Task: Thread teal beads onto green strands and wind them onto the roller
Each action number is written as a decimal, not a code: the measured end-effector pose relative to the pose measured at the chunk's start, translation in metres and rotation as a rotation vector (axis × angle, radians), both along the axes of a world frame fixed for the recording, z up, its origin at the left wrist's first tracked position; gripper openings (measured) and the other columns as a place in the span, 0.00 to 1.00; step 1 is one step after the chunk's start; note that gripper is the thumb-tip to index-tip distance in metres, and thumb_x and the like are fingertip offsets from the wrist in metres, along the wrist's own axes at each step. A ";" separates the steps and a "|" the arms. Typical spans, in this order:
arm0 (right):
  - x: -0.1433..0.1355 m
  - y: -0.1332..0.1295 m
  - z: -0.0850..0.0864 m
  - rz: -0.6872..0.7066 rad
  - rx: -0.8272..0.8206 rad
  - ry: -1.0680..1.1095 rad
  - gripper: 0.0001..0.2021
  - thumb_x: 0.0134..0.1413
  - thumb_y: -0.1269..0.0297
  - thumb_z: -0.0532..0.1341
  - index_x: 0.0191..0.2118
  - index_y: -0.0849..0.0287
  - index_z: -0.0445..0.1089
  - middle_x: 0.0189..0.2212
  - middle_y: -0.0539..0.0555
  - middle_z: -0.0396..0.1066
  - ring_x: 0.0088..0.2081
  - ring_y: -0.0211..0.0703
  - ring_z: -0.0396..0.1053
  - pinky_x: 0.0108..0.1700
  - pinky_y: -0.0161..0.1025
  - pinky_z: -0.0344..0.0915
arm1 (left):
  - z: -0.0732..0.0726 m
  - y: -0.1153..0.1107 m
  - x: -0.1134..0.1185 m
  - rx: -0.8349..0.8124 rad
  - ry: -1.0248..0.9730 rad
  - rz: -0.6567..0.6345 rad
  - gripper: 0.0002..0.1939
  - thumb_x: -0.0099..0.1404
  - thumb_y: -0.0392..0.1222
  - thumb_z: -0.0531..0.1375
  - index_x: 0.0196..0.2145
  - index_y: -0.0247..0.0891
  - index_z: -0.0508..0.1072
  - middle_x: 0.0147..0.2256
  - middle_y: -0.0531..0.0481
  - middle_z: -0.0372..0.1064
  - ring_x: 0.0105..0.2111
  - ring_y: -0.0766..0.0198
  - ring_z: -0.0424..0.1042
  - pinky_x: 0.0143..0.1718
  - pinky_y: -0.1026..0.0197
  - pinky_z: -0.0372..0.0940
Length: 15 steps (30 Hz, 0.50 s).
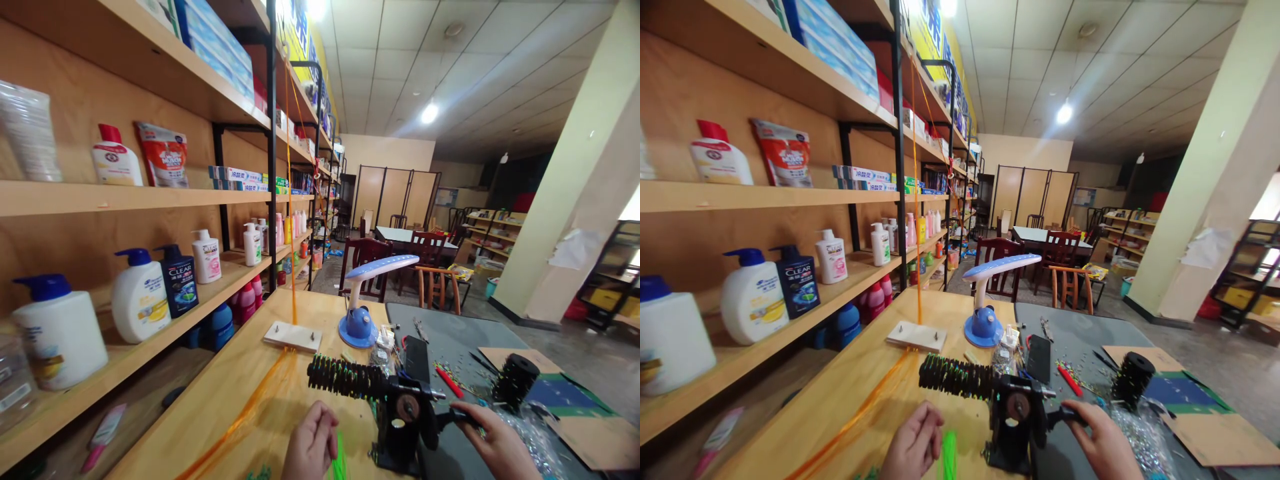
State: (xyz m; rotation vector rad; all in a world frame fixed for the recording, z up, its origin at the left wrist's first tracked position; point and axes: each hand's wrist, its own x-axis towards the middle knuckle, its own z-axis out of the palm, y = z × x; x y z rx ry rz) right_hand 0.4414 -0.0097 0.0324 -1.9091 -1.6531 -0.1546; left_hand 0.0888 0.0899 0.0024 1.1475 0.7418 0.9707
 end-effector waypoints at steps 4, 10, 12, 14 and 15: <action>-0.001 0.002 0.003 0.006 0.016 -0.004 0.14 0.49 0.57 0.59 0.38 0.51 0.79 0.35 0.55 0.81 0.37 0.53 0.78 0.38 0.40 0.75 | -0.001 -0.003 0.002 0.099 0.083 0.042 0.30 0.56 0.72 0.53 0.27 0.37 0.66 0.13 0.61 0.54 0.14 0.74 0.47 0.16 0.68 0.39; 0.000 0.013 0.013 0.016 -0.011 -0.027 0.13 0.48 0.59 0.60 0.38 0.50 0.79 0.36 0.54 0.81 0.37 0.52 0.78 0.35 0.38 0.75 | 0.017 0.005 0.005 0.096 0.128 0.031 0.34 0.51 0.76 0.52 0.26 0.37 0.66 0.13 0.58 0.60 0.09 0.75 0.49 0.13 0.68 0.39; 0.003 0.018 0.014 0.005 -0.020 -0.075 0.13 0.50 0.60 0.59 0.39 0.50 0.79 0.36 0.55 0.81 0.37 0.52 0.78 0.36 0.40 0.75 | 0.022 0.008 0.006 0.089 0.126 0.036 0.34 0.50 0.76 0.52 0.26 0.37 0.66 0.14 0.57 0.62 0.08 0.76 0.50 0.12 0.68 0.39; 0.002 0.020 0.017 -0.012 0.020 -0.169 0.15 0.49 0.61 0.58 0.41 0.53 0.78 0.37 0.57 0.81 0.38 0.54 0.78 0.39 0.43 0.75 | 0.025 0.011 0.007 0.091 0.120 0.052 0.34 0.51 0.75 0.53 0.26 0.36 0.66 0.14 0.56 0.63 0.08 0.76 0.52 0.12 0.69 0.39; -0.002 0.018 0.018 -0.028 0.070 -0.228 0.16 0.48 0.61 0.59 0.43 0.54 0.77 0.38 0.58 0.80 0.40 0.56 0.77 0.40 0.46 0.74 | 0.026 0.012 0.007 0.093 0.118 0.054 0.33 0.51 0.74 0.53 0.26 0.36 0.67 0.14 0.56 0.64 0.08 0.76 0.53 0.12 0.69 0.40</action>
